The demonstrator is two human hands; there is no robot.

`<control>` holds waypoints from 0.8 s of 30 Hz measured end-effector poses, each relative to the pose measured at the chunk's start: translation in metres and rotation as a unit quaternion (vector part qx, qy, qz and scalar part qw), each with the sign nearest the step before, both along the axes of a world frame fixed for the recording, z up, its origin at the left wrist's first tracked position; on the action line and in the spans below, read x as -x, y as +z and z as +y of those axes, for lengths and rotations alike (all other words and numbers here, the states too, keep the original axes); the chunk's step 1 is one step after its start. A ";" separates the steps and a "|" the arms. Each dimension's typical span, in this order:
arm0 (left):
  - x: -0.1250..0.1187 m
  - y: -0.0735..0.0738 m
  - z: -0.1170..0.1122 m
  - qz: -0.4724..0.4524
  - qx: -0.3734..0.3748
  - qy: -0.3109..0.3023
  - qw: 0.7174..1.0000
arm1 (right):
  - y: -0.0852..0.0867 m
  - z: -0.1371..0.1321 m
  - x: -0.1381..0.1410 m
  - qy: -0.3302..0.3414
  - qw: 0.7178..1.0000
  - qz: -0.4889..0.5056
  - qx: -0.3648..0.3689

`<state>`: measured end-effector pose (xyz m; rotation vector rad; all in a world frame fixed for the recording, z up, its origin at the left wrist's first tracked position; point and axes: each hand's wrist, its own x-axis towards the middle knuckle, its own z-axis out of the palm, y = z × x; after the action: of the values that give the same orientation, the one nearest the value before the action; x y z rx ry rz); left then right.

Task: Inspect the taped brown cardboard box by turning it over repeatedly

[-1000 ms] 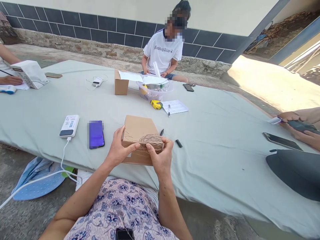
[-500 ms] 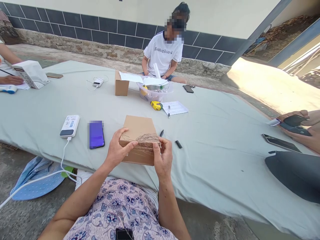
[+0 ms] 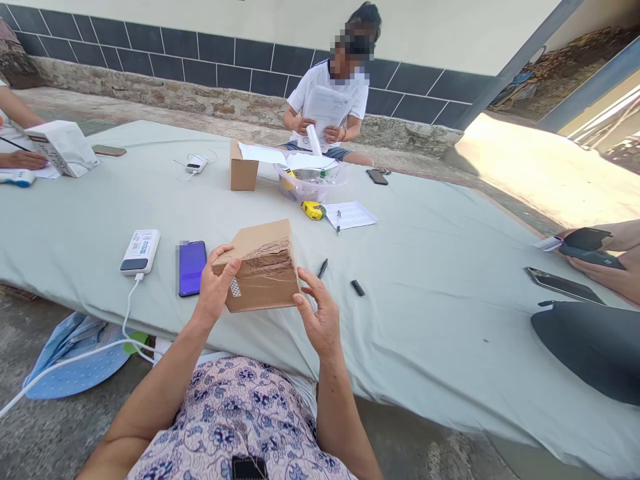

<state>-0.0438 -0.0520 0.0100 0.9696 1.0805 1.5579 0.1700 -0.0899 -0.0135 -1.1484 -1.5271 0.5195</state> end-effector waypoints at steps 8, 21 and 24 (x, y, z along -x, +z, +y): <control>0.002 0.005 0.004 -0.107 0.053 -0.053 0.991 | -0.001 0.000 0.004 -0.008 0.999 -0.015 -0.048; -0.008 0.000 -0.003 0.038 0.099 -0.084 0.991 | -0.003 0.000 0.008 -0.090 0.993 -0.034 -0.074; -0.008 0.000 -0.004 0.058 0.094 -0.078 0.991 | -0.002 0.000 0.008 -0.072 0.990 -0.083 -0.088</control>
<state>-0.0355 -0.0556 0.0102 0.9990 1.1804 1.2627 0.1624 -0.0900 -0.0157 -1.1751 -1.5837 0.1911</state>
